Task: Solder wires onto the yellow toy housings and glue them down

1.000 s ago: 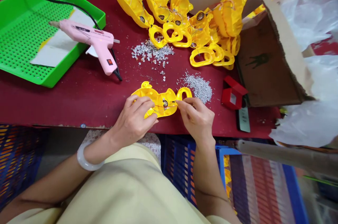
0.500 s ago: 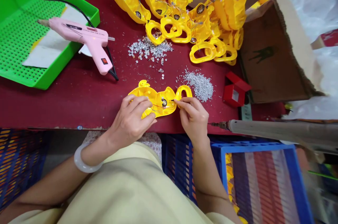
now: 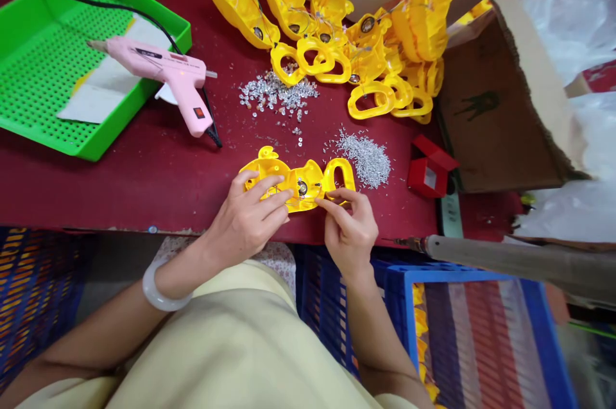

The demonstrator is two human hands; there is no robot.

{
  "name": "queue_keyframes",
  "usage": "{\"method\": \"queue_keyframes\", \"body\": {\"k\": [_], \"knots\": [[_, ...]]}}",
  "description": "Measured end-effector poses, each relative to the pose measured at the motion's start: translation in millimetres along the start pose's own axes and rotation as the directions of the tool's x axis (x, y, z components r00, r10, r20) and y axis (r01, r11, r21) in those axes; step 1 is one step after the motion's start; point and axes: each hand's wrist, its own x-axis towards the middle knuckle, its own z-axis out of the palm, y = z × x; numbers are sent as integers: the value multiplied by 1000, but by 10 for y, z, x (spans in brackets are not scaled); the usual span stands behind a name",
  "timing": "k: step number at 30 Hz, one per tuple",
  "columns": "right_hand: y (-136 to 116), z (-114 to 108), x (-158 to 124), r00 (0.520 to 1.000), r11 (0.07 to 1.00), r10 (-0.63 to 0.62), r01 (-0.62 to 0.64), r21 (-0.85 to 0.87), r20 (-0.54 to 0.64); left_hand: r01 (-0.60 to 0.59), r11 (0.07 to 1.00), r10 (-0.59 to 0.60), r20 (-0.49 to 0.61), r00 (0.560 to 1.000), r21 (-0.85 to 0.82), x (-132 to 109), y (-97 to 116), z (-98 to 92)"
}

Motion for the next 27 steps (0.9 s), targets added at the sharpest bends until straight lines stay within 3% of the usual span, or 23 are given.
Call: {"method": "queue_keyframes", "body": {"k": [6, 13, 15, 17, 19, 23, 25, 27], "knots": [[-28, 88, 29, 996, 976, -86, 92, -197, 40, 5, 1000, -5, 13, 1000, 7, -27, 10, 21], [-34, 64, -17, 997, 995, 6, 1, 95, -77, 32, 997, -30, 17, 999, -75, 32, -10, -125], [-46, 65, -45, 993, 993, 27, -13, 113, -116, 83, 991, -87, -27, 996, -106, 129, -61, -223], [-60, 71, -73, 988, 992, 42, -24, 120, -146, 168, 985, -168, 4, 986, -50, 271, -137, -308], [-75, 73, -98, 985, 992, 58, -39, 121, -165, 250, 964, -261, 140, 955, 93, 430, -226, -354], [-123, 43, -166, 976, 992, 81, -60, 108, -204, 270, 913, -386, 434, 814, 306, 635, -352, -329], [-171, 17, -229, 968, 989, 115, -89, 121, -224, 285, 899, -421, 476, 772, 332, 635, -361, -299], [-246, -1, -313, 954, 964, 220, -181, 197, -201, 332, 894, -440, 449, 778, 300, 569, -336, -279]]}}
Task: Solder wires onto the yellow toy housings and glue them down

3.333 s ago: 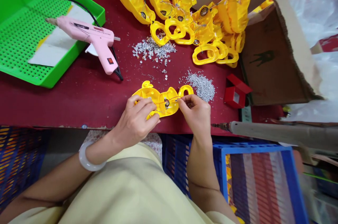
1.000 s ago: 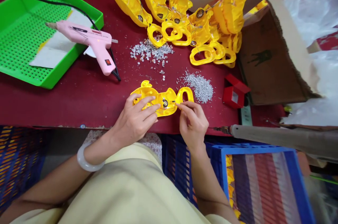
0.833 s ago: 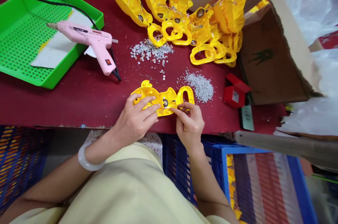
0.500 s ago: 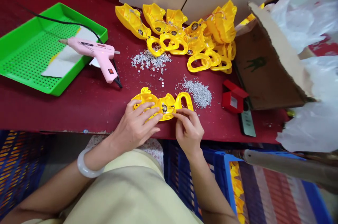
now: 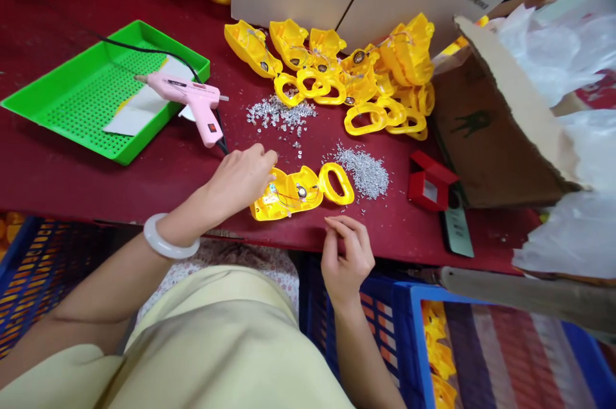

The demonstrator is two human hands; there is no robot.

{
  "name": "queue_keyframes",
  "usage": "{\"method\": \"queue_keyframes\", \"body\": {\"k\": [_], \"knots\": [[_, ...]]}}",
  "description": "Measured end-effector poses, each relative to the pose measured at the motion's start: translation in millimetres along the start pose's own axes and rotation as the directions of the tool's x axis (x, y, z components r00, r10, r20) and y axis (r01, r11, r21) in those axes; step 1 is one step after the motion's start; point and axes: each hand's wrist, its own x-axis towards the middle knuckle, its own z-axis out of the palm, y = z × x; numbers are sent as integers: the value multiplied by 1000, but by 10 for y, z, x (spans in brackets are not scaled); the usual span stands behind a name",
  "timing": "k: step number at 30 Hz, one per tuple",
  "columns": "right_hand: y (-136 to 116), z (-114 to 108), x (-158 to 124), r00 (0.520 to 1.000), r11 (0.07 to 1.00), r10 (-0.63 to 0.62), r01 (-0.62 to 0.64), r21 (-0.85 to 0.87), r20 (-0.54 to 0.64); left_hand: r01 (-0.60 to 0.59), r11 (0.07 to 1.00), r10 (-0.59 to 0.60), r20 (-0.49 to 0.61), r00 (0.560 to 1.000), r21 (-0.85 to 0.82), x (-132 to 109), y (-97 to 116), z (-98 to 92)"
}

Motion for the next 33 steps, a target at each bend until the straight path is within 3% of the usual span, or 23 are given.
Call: {"method": "queue_keyframes", "body": {"k": [2, 4, 6, 8, 11, 14, 17, 18, 20, 23, 26, 31, 33], "knots": [[-88, 0, -98, 977, 971, 203, -210, 116, 71, -15, 994, 5, -94, 996, -105, -106, 16, 63], [-202, 37, -167, 897, 861, 384, -434, 266, 220, -58, 973, -1, -257, 966, -222, -240, 59, 135], [-320, 102, -183, 816, 719, 449, -572, 395, 363, -97, 945, -48, -429, 902, -311, -382, 136, 208], [-410, 164, -142, 782, 631, 452, -621, 465, 430, -131, 919, -102, -543, 834, -373, -523, 236, 272], [-428, 186, -6, 821, 685, 429, -568, 457, 376, -168, 901, -127, -615, 778, -399, -733, 360, 321], [-311, 119, 181, 887, 820, 261, -411, 397, 380, -205, 929, -61, -672, 738, -309, -923, 406, 291], [-167, 73, 385, 857, 894, 45, -264, 362, 514, -204, 973, 59, -741, 668, -106, -1015, 422, 225], [-134, 79, 447, 831, 908, -18, -219, 357, 556, -194, 980, 97, -732, 675, -50, -1011, 429, 212], [-100, 118, 550, 777, 924, -119, -141, 355, 618, -164, 987, 119, -651, 749, -7, -952, 447, 222], [-103, 177, 640, 718, 940, -183, -72, 333, 671, -97, 993, 41, -543, 839, -74, -810, 456, 315], [-104, 166, 674, 725, 965, -152, -39, 261, 672, -85, 987, -7, -560, 828, -138, -712, 442, 424], [-107, 145, 724, 835, 962, -38, -117, 245, 549, -120, 983, 9, -607, 795, -142, -689, 421, 481], [-146, 182, 762, 829, 956, -55, -118, 269, 557, -123, 985, 21, -616, 788, -124, -688, 424, 469]]}}
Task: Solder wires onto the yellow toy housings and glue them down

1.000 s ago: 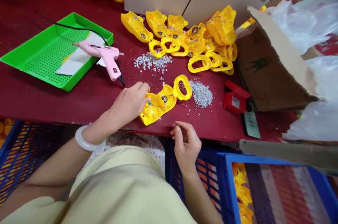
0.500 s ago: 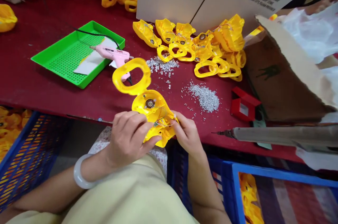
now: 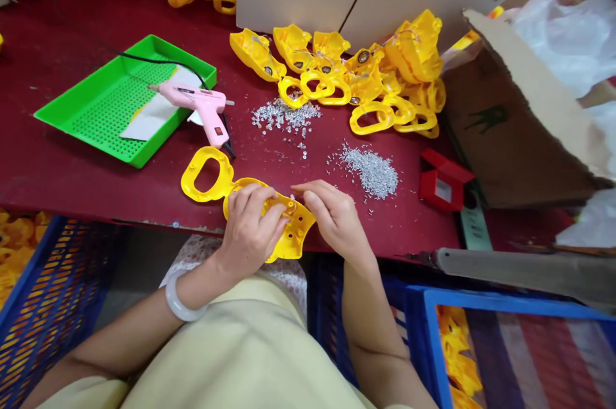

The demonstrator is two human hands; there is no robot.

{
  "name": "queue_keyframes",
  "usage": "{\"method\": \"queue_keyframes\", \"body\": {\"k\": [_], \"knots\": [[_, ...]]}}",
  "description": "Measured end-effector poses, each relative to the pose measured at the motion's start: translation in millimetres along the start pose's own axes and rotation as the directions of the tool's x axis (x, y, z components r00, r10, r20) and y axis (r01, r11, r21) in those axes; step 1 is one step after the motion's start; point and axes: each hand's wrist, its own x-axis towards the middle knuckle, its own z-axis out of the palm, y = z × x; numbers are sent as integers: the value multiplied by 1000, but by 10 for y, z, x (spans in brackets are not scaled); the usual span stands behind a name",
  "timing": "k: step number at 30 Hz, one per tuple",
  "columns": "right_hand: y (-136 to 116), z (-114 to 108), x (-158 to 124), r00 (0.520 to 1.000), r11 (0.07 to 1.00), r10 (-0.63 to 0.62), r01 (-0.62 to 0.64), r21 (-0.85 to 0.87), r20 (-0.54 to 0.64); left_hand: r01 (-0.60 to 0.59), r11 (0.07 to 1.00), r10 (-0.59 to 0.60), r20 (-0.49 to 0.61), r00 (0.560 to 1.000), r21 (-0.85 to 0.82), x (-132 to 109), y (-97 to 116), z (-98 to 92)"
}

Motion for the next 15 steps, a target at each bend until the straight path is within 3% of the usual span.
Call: {"method": "queue_keyframes", "body": {"k": [6, 11, 15], "knots": [[-98, 18, 93, 999, 997, -46, 46, 66, -5, -26, 1000, 26, -17, 1000, 9, 37, 17, -1], [-91, -54, -49, 996, 999, 31, -28, 33, -85, -12, 1000, 12, 21, 1000, -4, 72, 3, 0], [-43, -38, -180, 980, 989, 105, -85, 121, -166, -54, 996, 59, 73, 996, -75, 158, 15, -28]]}}
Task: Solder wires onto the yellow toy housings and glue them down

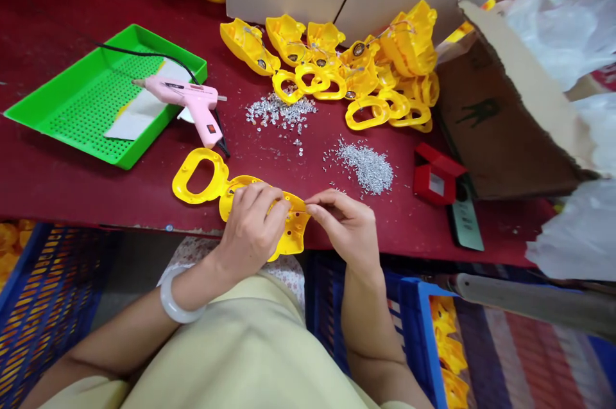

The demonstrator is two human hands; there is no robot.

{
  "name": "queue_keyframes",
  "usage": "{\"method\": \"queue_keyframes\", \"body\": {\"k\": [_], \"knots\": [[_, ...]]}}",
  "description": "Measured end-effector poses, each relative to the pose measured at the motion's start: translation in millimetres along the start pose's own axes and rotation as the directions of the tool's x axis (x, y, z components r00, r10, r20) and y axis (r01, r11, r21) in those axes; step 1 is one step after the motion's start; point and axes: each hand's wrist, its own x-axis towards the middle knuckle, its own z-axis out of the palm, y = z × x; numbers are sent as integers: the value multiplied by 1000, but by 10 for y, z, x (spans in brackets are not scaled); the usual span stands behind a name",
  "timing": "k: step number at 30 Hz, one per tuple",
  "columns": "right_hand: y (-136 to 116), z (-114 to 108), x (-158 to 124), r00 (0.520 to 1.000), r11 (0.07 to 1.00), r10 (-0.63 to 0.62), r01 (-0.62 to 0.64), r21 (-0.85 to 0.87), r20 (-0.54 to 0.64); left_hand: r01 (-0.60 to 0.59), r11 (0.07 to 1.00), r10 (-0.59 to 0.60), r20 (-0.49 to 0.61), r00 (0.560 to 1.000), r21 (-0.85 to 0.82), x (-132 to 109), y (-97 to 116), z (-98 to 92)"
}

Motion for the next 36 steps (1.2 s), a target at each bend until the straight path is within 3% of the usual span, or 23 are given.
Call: {"method": "queue_keyframes", "body": {"k": [4, 9, 14, 17, 21, 24, 28, 30, 33, 36], "knots": [[83, 49, -71, 996, 984, 58, -47, 174, -61, -27, 988, 38, 67, 997, -151, 92, 16, -10], [136, 128, -100, 963, 933, 214, -153, 327, -162, 72, 959, -44, 105, 993, -274, 131, 11, 26], [118, 174, -124, 962, 962, 155, -94, 257, -227, 78, 976, -67, 61, 996, -206, 111, 18, 50], [135, 198, -140, 960, 978, 118, -68, 199, -255, -13, 993, 15, 16, 1000, -119, 102, 11, 96], [192, 243, -170, 948, 961, 183, -117, 250, -260, -115, 985, 125, 71, 990, -129, 122, -14, 145], [193, 254, -175, 950, 970, 164, -107, 217, -265, -87, 990, 94, 64, 993, -114, 117, -16, 134], [73, 231, -22, 953, 988, 95, -54, 147, -288, -33, 998, 32, -24, 999, -55, 7, -29, 53], [-23, 267, 163, 968, 985, 100, -64, 158, -230, 7, 1000, -9, -67, 998, -28, -85, -76, -29], [-163, 469, 553, 988, 956, 154, -154, 249, 20, 96, 995, -95, -120, 988, 2, -234, -215, -210], [-265, 815, 987, 944, 916, 204, -278, 291, 259, 193, 981, -184, -172, 968, 35, -361, -397, -407]]}}
